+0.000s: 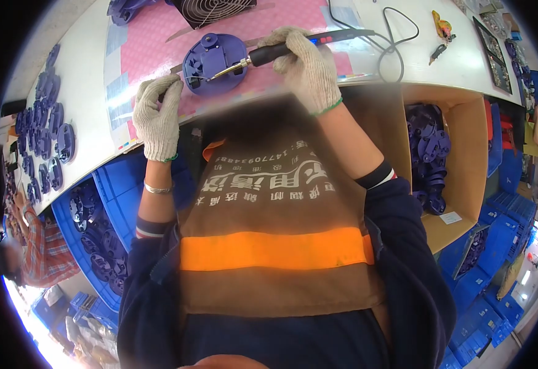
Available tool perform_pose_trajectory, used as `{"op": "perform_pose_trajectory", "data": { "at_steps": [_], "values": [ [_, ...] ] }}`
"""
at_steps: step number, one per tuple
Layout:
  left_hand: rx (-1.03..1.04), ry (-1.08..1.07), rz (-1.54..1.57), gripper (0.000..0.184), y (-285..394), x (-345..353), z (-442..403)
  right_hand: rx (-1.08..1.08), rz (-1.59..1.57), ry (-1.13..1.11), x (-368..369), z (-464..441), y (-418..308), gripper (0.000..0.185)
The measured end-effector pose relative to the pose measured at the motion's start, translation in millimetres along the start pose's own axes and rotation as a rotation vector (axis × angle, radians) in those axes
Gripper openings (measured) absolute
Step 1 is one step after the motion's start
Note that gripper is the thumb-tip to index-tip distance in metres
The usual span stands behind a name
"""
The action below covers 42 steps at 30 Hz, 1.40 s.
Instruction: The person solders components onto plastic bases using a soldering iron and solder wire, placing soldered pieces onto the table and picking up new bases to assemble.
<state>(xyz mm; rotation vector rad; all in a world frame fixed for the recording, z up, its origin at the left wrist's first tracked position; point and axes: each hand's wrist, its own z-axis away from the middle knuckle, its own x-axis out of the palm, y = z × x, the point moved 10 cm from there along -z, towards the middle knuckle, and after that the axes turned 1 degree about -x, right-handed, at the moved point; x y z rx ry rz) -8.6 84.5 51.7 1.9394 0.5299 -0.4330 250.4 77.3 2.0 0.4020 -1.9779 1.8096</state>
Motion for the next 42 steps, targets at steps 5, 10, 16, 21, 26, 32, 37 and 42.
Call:
{"op": "perform_pose_trajectory", "data": {
  "at_steps": [5, 10, 16, 21, 26, 32, 37, 42],
  "values": [
    [-0.013, -0.021, 0.006, 0.012, -1, 2, 1, 0.015, -0.062, 0.017, 1, 0, 0, 0.018],
    [-0.061, -0.019, 0.045, 0.016, -9, 3, 0, -0.038, 0.005, -0.006, 1, -2, -4, 0.018],
    [-0.045, -0.018, 0.042, 0.016, -10, 5, -1, 0.065, -0.164, 0.022, -1, -1, 6, 0.022],
    [-0.043, -0.023, 0.059, 0.016, -10, 7, -1, 0.034, -0.076, 0.012, 1, 0, 2, 0.026],
    [-0.034, -0.019, 0.058, 0.016, -11, 8, -1, 0.023, -0.055, 0.008, -3, -1, 4, 0.025],
    [-0.022, -0.037, 0.006, 0.017, -5, 9, -2, 0.043, -0.077, 0.03, -1, 0, 4, 0.024],
    [-0.049, -0.059, 0.008, 0.017, -4, 11, -3, -0.024, 0.064, -0.017, 0, -1, 1, 0.024],
    [-0.059, -0.067, 0.01, 0.017, -4, 12, -2, 0.061, -0.068, 0.023, -2, 0, 5, 0.02]
  ]
}}
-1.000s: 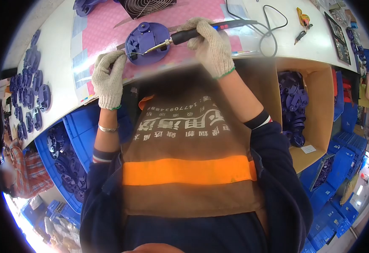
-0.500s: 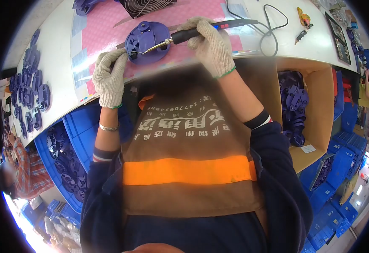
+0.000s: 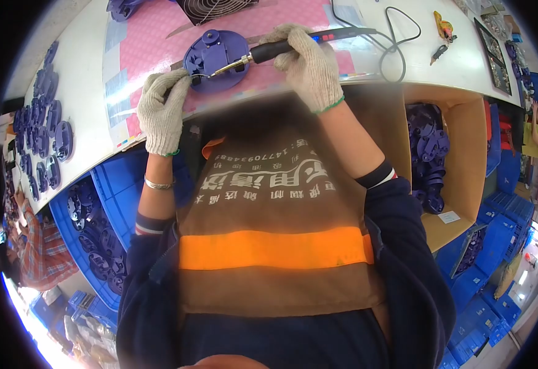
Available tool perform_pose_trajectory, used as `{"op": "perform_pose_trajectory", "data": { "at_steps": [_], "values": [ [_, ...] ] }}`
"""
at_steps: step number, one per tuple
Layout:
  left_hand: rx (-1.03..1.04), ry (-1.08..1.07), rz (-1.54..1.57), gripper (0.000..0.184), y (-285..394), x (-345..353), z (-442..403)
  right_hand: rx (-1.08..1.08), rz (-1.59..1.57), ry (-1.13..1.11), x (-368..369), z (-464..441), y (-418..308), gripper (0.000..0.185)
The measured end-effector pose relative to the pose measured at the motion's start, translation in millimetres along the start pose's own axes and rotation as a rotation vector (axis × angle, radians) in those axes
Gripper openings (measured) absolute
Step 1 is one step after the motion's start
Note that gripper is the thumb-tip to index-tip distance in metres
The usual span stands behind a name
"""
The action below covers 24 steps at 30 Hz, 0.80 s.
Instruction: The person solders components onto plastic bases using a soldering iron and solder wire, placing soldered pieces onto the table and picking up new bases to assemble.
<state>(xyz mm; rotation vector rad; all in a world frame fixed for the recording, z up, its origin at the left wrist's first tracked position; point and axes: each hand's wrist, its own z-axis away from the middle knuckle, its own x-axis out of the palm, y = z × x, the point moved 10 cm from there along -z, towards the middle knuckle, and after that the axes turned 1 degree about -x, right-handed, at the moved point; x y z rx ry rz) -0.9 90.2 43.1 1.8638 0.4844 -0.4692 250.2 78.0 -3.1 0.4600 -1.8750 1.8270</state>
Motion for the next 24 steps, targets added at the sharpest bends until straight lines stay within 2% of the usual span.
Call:
{"op": "perform_pose_trajectory", "data": {
  "at_steps": [6, 8, 13, 19, 22, 24],
  "values": [
    [-0.003, -0.004, 0.001, 0.017, 0, 0, 0, -0.17, 0.263, -0.044, 8, 4, -16, 0.021],
    [0.011, -0.006, -0.022, 0.017, 0, 0, 0, -0.16, 0.255, -0.035, 7, 3, -15, 0.02],
    [0.016, -0.024, -0.029, 0.018, 2, 1, 0, 0.021, -0.107, 0.063, -4, -1, 3, 0.02],
    [0.042, -0.032, -0.06, 0.018, 6, 2, 0, -0.1, 0.219, -0.001, 2, 1, -7, 0.021],
    [0.055, -0.035, -0.068, 0.018, 8, 2, 0, -0.368, 0.64, -0.034, 8, 3, -23, 0.023],
    [0.065, -0.037, -0.072, 0.018, 9, 3, 0, -0.216, 0.33, -0.023, 1, 0, -15, 0.023]
  ]
}}
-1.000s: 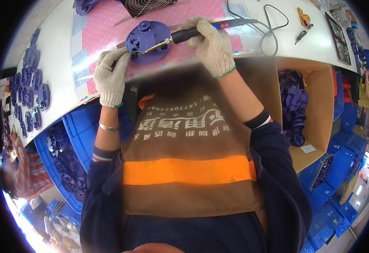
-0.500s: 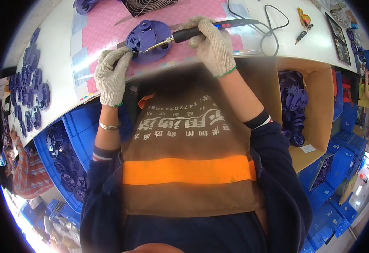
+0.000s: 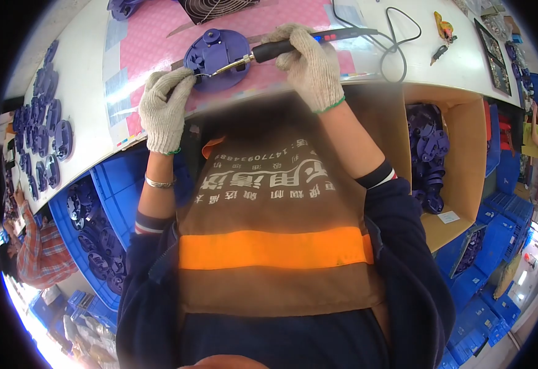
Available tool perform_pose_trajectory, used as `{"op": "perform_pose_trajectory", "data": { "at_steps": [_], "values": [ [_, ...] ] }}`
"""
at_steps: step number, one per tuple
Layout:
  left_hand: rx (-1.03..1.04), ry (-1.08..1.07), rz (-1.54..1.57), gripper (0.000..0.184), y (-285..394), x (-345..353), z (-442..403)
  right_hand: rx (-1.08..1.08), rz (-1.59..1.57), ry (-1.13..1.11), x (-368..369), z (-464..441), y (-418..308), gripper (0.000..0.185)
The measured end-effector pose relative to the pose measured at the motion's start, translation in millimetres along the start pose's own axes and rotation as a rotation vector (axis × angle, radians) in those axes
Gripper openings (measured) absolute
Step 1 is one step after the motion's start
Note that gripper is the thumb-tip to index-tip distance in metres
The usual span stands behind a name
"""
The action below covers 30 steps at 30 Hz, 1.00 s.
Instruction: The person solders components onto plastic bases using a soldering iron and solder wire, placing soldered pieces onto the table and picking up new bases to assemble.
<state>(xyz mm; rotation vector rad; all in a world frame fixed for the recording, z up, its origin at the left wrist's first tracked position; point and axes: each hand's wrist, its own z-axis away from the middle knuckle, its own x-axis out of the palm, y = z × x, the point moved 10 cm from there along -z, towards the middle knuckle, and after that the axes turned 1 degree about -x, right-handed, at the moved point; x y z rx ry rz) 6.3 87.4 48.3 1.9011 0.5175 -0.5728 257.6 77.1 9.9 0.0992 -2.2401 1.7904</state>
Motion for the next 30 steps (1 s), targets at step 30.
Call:
{"op": "perform_pose_trajectory", "data": {
  "at_steps": [30],
  "values": [
    [-0.009, 0.013, 0.003, 0.018, -1, 0, 0, 0.158, -0.382, 0.057, 1, 2, 11, 0.023]
  ]
}}
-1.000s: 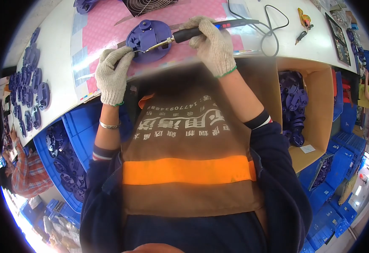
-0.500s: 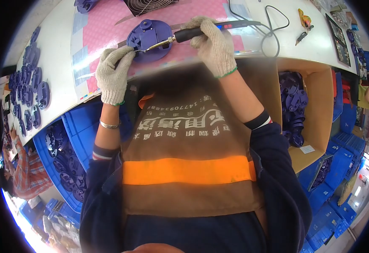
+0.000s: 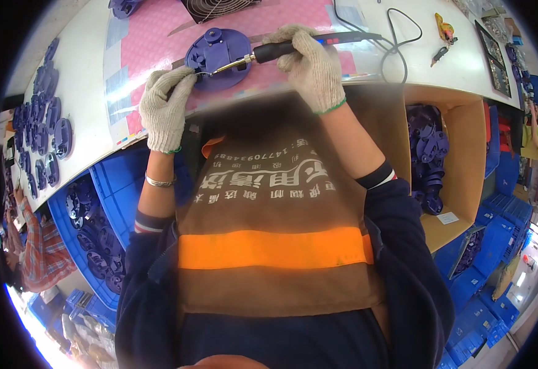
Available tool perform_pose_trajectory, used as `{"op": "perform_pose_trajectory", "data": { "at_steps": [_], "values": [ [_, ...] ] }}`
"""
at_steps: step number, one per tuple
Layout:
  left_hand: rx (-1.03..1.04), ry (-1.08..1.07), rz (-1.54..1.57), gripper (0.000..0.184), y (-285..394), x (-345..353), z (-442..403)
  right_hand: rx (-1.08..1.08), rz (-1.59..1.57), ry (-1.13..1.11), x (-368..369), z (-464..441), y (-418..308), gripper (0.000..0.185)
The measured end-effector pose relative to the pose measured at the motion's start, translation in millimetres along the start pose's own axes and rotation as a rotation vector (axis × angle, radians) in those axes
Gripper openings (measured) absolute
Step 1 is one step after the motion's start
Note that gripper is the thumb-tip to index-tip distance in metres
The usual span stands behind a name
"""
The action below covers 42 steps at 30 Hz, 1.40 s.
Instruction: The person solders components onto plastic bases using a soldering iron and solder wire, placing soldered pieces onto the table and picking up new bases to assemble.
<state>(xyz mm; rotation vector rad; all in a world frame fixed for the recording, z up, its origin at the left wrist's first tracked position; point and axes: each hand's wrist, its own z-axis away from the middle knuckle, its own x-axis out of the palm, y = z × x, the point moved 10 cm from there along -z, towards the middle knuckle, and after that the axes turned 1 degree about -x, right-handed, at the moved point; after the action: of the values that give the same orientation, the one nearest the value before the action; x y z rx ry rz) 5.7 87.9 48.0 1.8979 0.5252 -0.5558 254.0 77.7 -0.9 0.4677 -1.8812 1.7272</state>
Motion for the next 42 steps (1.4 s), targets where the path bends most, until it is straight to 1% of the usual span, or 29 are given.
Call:
{"op": "perform_pose_trajectory", "data": {
  "at_steps": [1, 5, 10, 16, 22, 24, 26, 28, 33, 35, 37, 40, 42],
  "values": [
    [-0.001, 0.004, 0.006, 0.018, -1.1, 0.1, 0.1, 0.015, -0.048, -0.003, 0.8, 0.1, 0.9, 0.023],
    [-0.016, -0.004, 0.022, 0.018, -1.6, -0.3, 0.3, 0.017, -0.05, -0.044, 3.6, 0.1, -0.1, 0.023],
    [0.033, -0.01, -0.006, 0.016, 1.8, 0.9, 0.2, 0.035, -0.089, -0.023, -2.3, -0.8, 3.7, 0.023],
    [0.039, -0.006, 0.001, 0.017, 0.9, 1.7, 0.6, -0.02, 0.03, -0.04, 0.1, -1.0, -1.1, 0.023],
    [0.049, -0.016, -0.011, 0.016, 1.6, 1.9, 1.1, 0.019, -0.051, -0.014, -0.9, -0.2, 0.7, 0.023],
    [0.056, -0.013, -0.012, 0.016, 1.7, 1.9, 1.0, -0.041, 0.06, -0.05, 1.2, -1.0, -3.8, 0.023],
    [0.057, -0.013, -0.003, 0.016, 1.2, 1.9, 0.8, -0.054, 0.113, -0.088, 3.8, -0.2, -3.8, 0.021],
    [0.057, -0.007, -0.004, 0.016, 1.3, 1.8, 0.5, -0.021, 0.108, -0.128, 6.2, 1.7, -1.0, 0.018],
    [0.018, 0.003, 0.0, 0.018, -1.1, 1.3, 0.7, -0.041, 0.137, -0.143, 5.4, 1.9, -2.4, 0.018],
    [0.02, 0.001, 0.0, 0.018, -1.1, 1.3, 0.7, -0.001, 0.046, -0.13, 4.4, 2.2, 0.0, 0.019],
    [0.034, -0.001, -0.004, 0.017, 0.1, 1.5, 0.9, 0.08, -0.133, -0.098, 4.3, 3.5, 3.8, 0.02],
    [0.051, 0.002, -0.009, 0.017, 1.9, 1.1, 1.0, 0.023, -0.073, -0.164, 5.0, 2.8, 1.7, 0.025],
    [0.048, 0.004, -0.01, 0.017, 1.4, 1.0, 1.2, -0.05, 0.047, -0.191, 5.5, 3.3, -1.5, 0.027]
  ]
}}
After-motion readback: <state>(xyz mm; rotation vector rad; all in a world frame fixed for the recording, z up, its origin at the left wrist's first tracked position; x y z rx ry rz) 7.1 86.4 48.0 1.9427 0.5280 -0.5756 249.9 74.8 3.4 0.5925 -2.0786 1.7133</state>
